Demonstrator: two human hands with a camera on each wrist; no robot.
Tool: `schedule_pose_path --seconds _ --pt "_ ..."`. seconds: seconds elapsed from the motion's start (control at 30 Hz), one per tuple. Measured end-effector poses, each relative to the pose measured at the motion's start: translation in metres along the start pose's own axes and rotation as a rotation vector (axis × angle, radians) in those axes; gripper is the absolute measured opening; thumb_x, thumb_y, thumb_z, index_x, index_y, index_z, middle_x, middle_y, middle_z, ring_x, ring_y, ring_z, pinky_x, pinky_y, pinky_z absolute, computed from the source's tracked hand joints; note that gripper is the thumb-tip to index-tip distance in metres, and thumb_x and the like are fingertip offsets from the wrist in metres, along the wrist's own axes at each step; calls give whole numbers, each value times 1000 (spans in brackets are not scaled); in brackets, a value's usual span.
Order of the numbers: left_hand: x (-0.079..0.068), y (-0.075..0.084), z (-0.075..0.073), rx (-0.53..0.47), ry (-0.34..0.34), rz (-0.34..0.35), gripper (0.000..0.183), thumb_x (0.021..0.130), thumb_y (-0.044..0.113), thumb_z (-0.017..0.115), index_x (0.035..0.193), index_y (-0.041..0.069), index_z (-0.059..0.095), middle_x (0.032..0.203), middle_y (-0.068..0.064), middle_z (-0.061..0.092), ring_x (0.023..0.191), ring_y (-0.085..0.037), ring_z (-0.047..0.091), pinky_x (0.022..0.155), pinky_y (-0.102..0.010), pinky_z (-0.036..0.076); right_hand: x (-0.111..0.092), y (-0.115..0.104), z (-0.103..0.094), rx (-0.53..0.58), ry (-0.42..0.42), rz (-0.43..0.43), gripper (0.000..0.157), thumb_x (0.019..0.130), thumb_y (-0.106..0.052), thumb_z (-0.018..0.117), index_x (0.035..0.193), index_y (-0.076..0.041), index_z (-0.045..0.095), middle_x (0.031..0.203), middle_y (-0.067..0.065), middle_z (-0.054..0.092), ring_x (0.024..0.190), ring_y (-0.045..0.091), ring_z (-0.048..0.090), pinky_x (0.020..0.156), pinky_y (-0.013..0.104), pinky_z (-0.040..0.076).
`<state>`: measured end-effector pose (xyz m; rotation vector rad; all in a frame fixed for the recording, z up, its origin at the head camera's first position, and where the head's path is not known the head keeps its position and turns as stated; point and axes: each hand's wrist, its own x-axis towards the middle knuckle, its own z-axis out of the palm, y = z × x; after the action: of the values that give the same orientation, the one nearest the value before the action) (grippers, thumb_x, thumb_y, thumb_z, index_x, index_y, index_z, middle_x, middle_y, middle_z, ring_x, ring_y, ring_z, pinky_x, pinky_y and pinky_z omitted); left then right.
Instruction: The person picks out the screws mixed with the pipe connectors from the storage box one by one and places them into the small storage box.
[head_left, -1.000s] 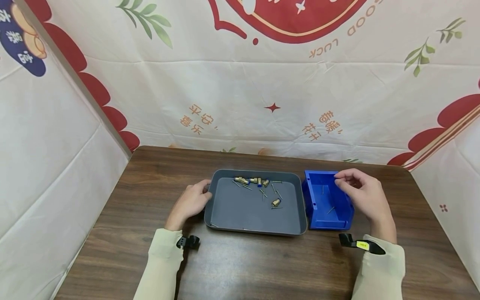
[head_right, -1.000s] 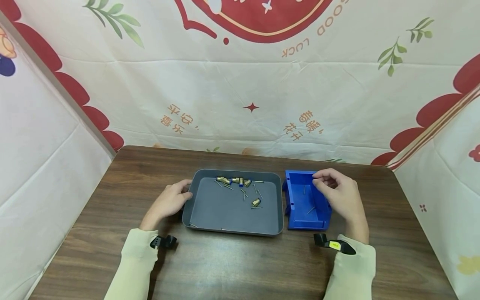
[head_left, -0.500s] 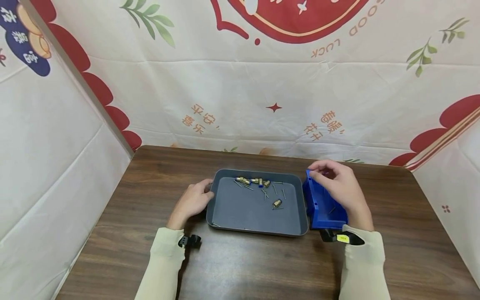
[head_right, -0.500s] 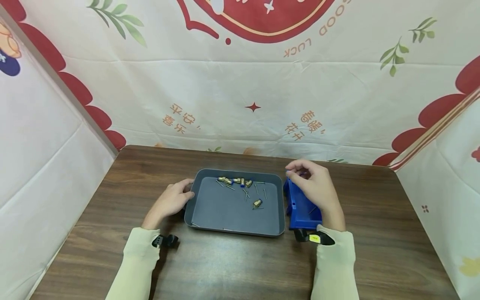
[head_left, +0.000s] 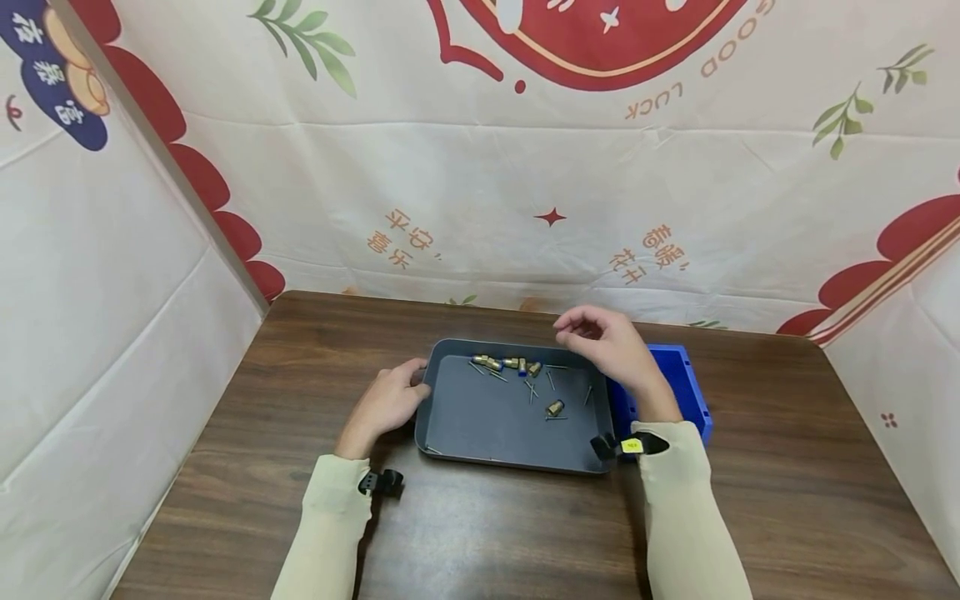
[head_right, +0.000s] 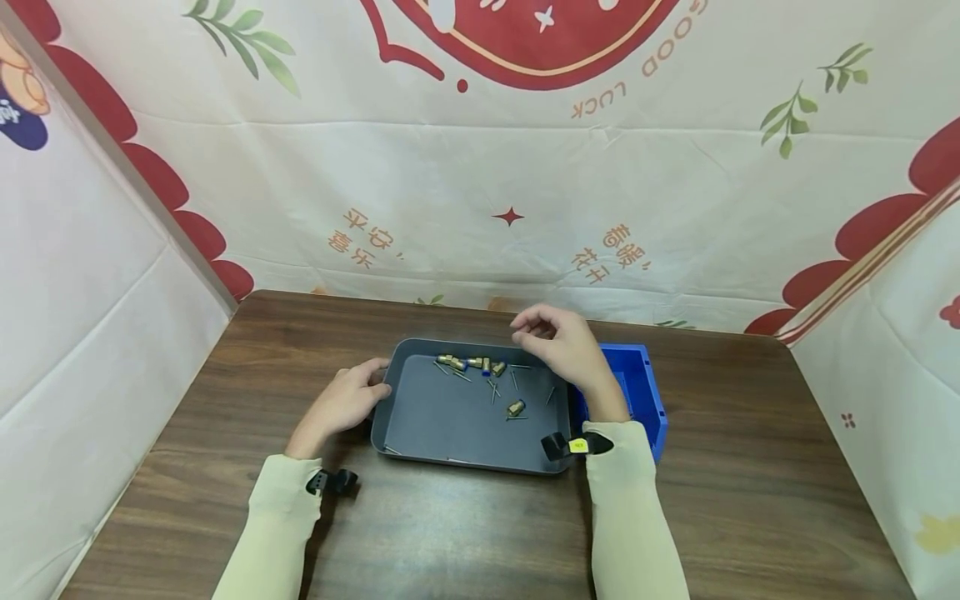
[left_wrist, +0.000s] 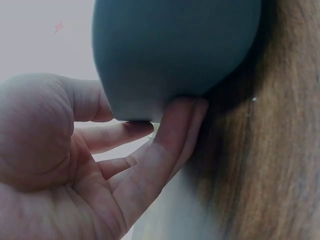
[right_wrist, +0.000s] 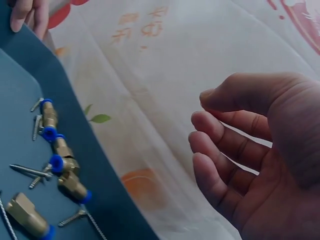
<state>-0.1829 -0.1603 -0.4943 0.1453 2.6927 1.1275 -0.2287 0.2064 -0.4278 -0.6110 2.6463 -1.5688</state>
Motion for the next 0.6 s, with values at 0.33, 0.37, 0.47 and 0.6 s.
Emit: schedule_pose_path --seconds 0.33,0.37,0.47,0.6 --pt "8 -11 6 6 -2 17 52 106 24 59 155 9 62 126 -17 77 109 -30 75 92 -54 57 11 9 25 -44 -129 66 17 100 -7 79 116 0 77 102 9 77 94 26 70 84 29 54" --pt "9 -14 7 12 2 23 52 106 25 59 156 9 62 125 -16 77 108 -30 75 90 -53 58 11 11 26 -43 -138 67 17 100 -6 79 116 1 77 101 8 77 94 26 70 84 29 55" --pt "5 -6 4 12 -2 -1 52 106 24 59 156 8 61 126 -16 77 109 -30 75 92 -55 57 10 15 30 -45 -162 67 17 99 -3 78 115 3 76 100 9 77 92 26 70 83 28 56" --pt "-2 7 -2 0 -5 -32 53 105 22 59 156 8 61 127 -16 77 111 -31 74 96 -56 56 8 19 34 -54 -182 67 18 97 2 77 115 3 76 100 11 77 91 24 71 82 28 56"
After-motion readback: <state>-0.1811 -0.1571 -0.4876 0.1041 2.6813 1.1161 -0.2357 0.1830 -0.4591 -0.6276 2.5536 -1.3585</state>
